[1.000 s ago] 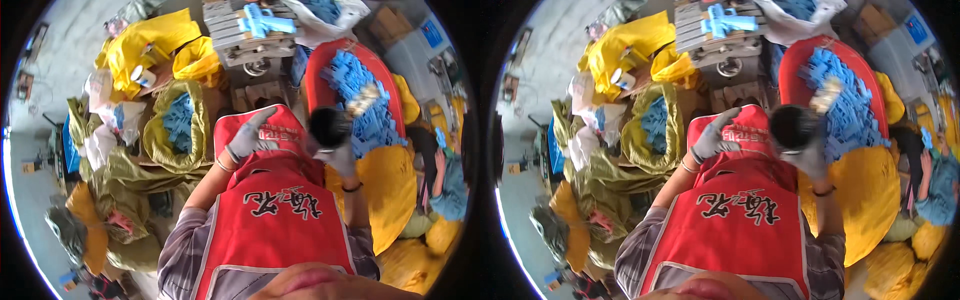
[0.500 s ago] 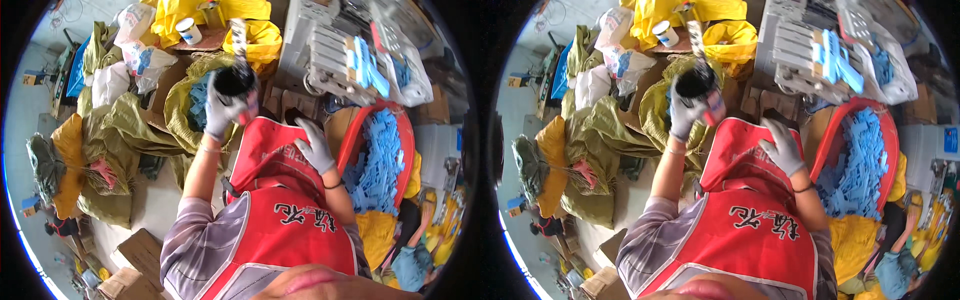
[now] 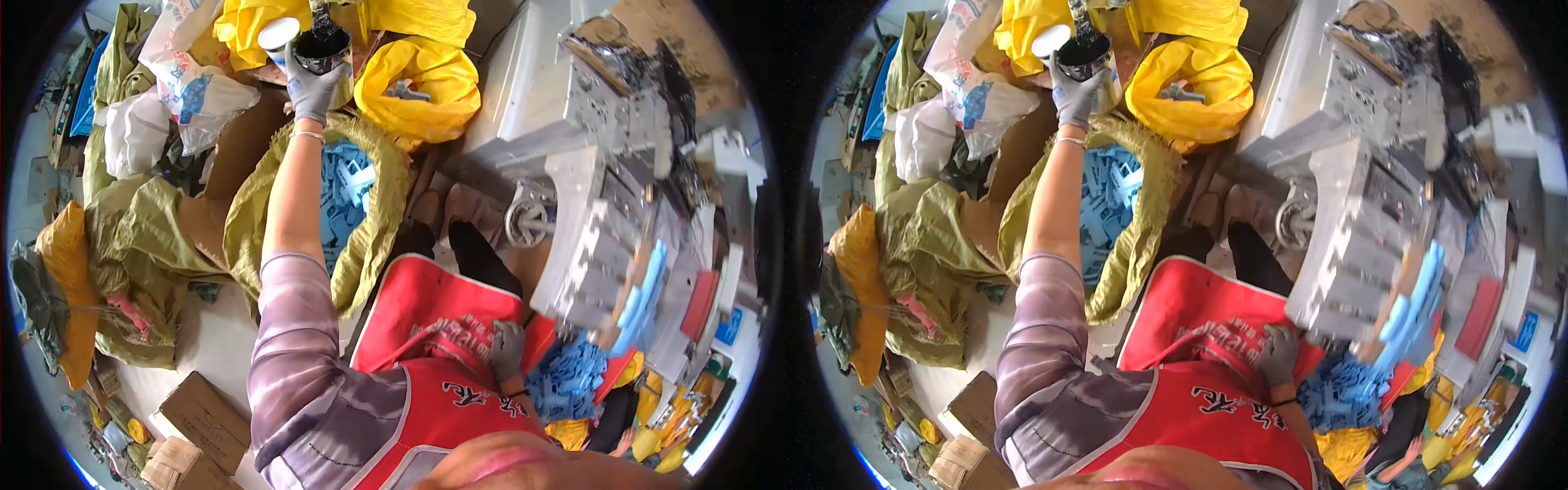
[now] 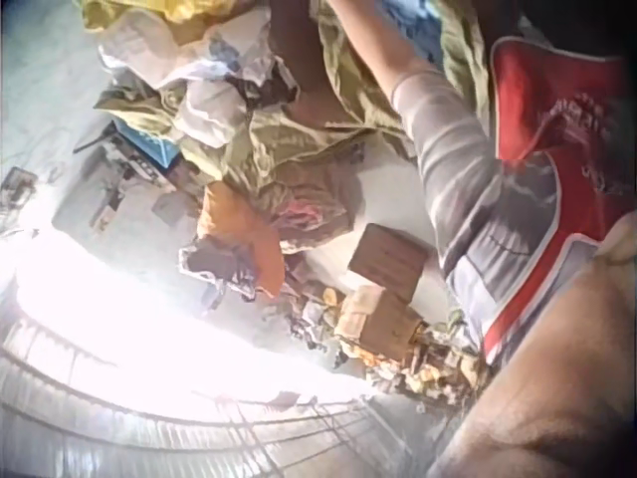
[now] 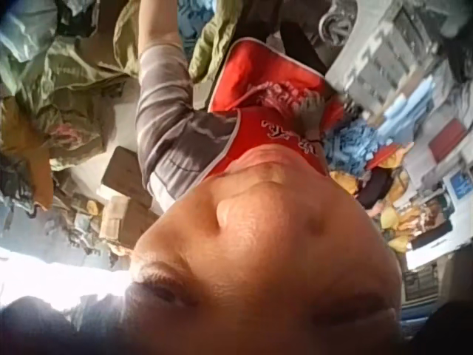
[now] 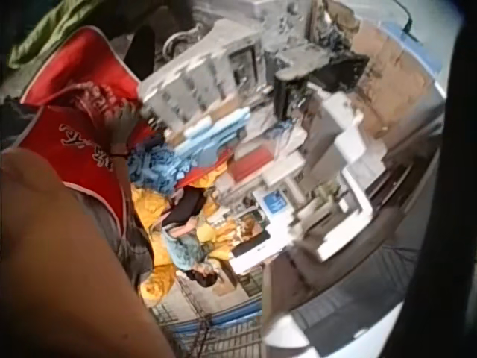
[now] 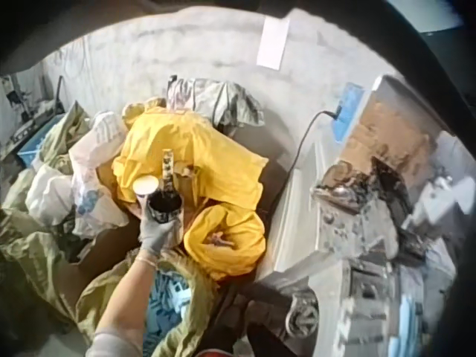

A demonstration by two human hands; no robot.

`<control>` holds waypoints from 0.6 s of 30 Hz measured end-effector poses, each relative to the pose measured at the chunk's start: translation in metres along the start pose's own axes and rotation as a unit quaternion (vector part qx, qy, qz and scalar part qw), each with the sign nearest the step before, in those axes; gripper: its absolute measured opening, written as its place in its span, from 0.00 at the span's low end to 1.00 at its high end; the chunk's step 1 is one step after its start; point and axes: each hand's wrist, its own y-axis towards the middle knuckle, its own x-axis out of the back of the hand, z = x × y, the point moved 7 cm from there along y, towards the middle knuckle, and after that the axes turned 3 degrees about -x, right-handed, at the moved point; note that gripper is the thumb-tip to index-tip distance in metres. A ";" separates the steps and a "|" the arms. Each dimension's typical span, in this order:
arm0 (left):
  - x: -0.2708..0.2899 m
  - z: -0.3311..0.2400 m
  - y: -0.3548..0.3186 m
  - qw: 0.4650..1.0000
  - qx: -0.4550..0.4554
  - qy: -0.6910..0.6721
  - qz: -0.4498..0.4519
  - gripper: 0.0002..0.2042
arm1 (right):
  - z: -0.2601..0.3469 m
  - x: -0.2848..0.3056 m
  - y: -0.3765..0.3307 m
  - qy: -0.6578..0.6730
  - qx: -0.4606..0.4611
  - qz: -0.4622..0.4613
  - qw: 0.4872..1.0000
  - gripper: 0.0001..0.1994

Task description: The person prints text onto toy guns using a printing machine and places them into a bag, applies ink from a container, empties a sack of toy guns into a basin, and prints more toy guns on the machine.

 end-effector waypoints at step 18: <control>0.020 0.151 0.009 0.975 -0.004 0.223 -0.018 0.42 | 0.004 -0.007 0.004 0.031 -0.022 -0.018 0.999 0.11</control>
